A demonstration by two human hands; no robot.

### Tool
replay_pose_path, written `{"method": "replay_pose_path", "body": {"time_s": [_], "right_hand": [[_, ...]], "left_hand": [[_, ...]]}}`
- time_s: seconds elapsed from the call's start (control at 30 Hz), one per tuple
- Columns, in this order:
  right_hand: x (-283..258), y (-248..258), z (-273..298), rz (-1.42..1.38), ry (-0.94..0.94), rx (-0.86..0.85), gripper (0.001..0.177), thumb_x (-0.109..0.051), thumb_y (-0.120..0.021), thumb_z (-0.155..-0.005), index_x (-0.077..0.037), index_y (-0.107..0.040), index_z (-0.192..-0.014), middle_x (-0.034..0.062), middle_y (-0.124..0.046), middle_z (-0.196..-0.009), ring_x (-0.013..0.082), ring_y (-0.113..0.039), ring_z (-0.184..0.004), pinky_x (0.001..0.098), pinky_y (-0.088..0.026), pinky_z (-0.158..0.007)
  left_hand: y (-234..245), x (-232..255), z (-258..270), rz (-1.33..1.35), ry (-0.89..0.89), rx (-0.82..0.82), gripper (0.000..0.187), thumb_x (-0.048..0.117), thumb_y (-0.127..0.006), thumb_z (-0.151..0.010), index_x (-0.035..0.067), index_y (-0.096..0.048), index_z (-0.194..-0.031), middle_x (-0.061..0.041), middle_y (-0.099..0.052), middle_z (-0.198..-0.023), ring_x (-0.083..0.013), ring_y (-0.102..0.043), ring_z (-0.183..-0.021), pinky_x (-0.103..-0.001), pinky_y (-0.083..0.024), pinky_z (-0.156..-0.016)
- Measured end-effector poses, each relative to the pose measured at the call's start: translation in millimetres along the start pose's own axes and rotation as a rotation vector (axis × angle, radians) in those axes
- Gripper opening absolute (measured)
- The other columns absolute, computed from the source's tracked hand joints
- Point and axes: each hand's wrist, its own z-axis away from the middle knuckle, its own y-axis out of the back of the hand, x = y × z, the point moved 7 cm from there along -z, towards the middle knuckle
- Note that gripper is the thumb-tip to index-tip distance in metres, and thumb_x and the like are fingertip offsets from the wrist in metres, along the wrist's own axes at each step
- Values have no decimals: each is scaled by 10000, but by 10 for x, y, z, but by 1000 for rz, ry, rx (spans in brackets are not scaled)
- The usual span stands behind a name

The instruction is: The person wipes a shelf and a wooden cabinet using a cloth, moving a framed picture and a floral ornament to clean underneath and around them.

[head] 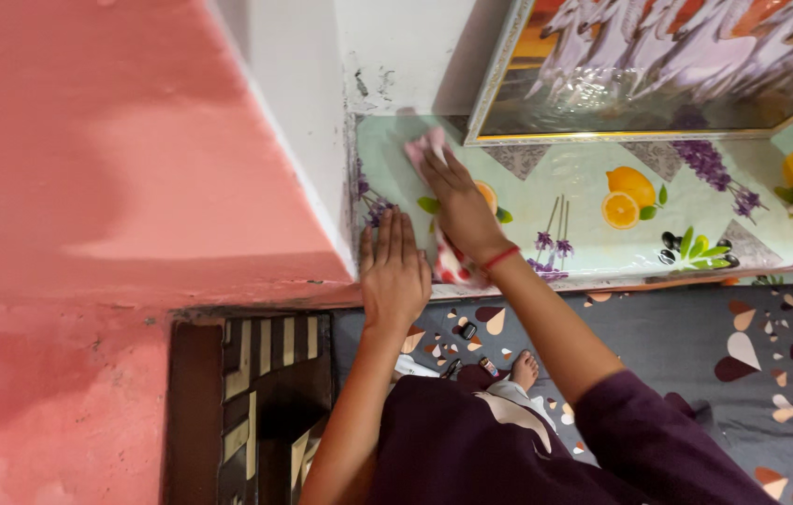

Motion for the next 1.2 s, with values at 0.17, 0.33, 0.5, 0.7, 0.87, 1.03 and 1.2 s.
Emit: {"method": "replay_pose_path", "body": {"time_s": [0.17,0.33,0.5,0.7,0.87,1.03,1.2], "right_hand": [[844,422,606,100,-95,0,821,137,-525,-759,-50,-429,-1552,220,-502,-1527,435,-458,-1425,477,-372,-1211],[2115,1032,1334,187,-436,74,745,113,-503,-916,-78,-408,-1630,248,-494,-1522,437,-489,-1395,459,-419,-1175],[2275,1396,1549,270,-485,232,798,132,-501,-808,-87,-470,-1575,227,-473,-1575,441,-430,-1428,448,-386,-1173],[1222,362,878,61,-389,-136,994,81,-617,-596,-64,-333,-1537,196,-321,-1591,377,-281,-1475,410,-216,-1238],[102,70,572,-3,51,-122,770,126,-497,-821,-68,-416,-1562,169,-403,-1625,370,-336,-1549,408,-287,-1271],[1052,371,937,-64,-137,-138,752,53,-583,-844,-62,-404,-1566,182,-451,-1563,373,-397,-1480,432,-313,-1249],[2800,1387,1851,241,-455,21,720,52,-529,-902,-76,-418,-1602,203,-410,-1603,375,-377,-1501,422,-320,-1261]], "left_hand": [[6,13,-3,-18,-3,12,563,247,-488,-990,-105,-536,-1428,-250,-512,-1524,-326,-433,-1478,-545,-244,-1246],[46,38,-6,-21,-10,31,561,241,-488,-991,-111,-535,-1425,-254,-509,-1532,-331,-435,-1476,-544,-264,-1234],[39,37,-12,-26,-12,23,561,241,-482,-992,-111,-536,-1426,-256,-507,-1528,-339,-426,-1479,-542,-244,-1239],[5,54,10,-70,-14,8,562,246,-477,-1003,-104,-527,-1439,-243,-506,-1538,-332,-413,-1497,-543,-216,-1253],[-36,61,-18,-98,-8,-26,571,270,-486,-998,-97,-531,-1433,-247,-507,-1529,-338,-397,-1489,-566,-198,-1237],[45,165,-116,-186,-27,-64,619,261,-570,-912,-123,-545,-1397,-273,-522,-1495,-363,-401,-1478,-571,-206,-1233],[-42,245,-603,-26,6,-106,612,184,-624,-871,-116,-509,-1391,-280,-552,-1434,-425,-434,-1445,-563,-251,-1234]]}}
